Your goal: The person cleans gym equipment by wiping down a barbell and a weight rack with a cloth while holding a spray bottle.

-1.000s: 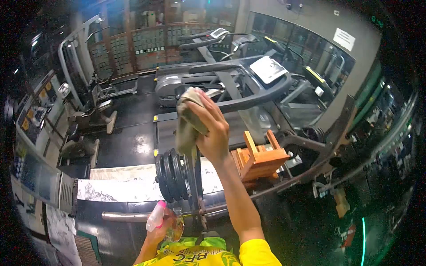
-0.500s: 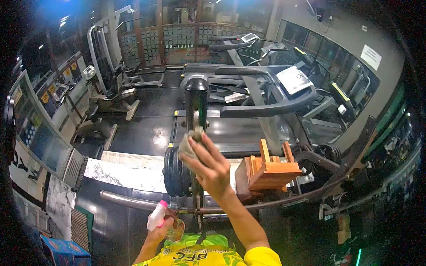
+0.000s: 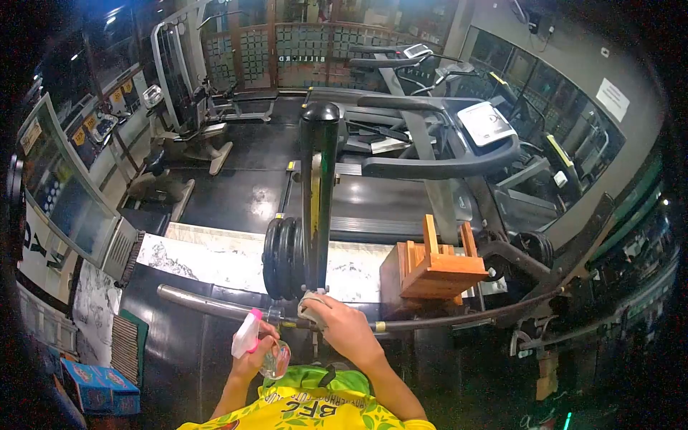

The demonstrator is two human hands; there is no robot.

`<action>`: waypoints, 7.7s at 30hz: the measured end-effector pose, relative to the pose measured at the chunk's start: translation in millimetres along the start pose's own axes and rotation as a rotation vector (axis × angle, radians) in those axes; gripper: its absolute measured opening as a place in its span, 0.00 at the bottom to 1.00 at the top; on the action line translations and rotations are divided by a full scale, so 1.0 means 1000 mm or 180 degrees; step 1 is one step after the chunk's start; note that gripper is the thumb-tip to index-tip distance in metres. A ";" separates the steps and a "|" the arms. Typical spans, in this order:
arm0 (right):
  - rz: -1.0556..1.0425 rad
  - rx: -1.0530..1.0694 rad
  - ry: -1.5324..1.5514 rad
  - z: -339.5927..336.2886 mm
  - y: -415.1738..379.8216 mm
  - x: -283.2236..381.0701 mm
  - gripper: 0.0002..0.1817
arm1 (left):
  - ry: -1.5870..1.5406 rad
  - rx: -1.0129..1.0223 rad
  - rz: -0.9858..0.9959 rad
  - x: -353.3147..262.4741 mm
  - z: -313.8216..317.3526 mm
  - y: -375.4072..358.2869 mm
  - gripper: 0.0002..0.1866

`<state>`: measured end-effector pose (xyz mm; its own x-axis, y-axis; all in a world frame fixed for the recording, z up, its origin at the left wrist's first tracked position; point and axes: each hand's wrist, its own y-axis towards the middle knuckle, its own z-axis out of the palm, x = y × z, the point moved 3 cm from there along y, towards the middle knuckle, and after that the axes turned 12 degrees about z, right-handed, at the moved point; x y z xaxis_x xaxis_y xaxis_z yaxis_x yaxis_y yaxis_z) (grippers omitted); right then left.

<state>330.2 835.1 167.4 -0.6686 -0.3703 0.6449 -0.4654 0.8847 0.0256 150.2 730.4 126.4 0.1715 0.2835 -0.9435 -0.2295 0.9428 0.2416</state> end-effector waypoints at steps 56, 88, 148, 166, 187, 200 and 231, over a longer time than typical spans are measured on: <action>0.1781 -0.1993 0.2640 0.060 -0.145 -0.084 0.18 | 0.1399 0.0652 -0.0399 0.041 -0.005 -0.071 0.11; -0.0149 -0.1310 -0.0560 0.136 -0.046 -0.044 0.22 | 0.0969 0.0204 -0.0532 0.020 -0.057 -0.134 0.10; 0.2758 -0.2807 0.5070 0.234 -0.077 -0.184 0.14 | 0.1115 0.0664 -0.0605 0.029 -0.051 -0.116 0.11; 0.1298 -0.1875 0.5933 0.162 -0.092 -0.140 0.16 | 0.1236 0.0746 -0.0835 0.030 -0.052 -0.126 0.12; 0.2271 0.0039 -0.1092 0.076 0.012 -0.130 0.21 | 0.1153 0.0678 -0.0735 0.029 -0.048 -0.136 0.10; 0.1180 -0.2616 0.0687 0.163 -0.101 -0.130 0.21 | 0.1175 0.0815 -0.0507 0.027 -0.033 -0.119 0.11; 0.1378 -0.0983 0.5603 0.043 -0.082 -0.165 0.19 | 0.0787 0.0909 0.0352 0.024 0.045 -0.073 0.25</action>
<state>454.1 811.6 25.9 0.7066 0.3812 0.5961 -0.1998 0.9157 -0.3486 213.9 675.9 95.9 -0.0834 0.3682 -0.9260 0.0483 0.9296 0.3653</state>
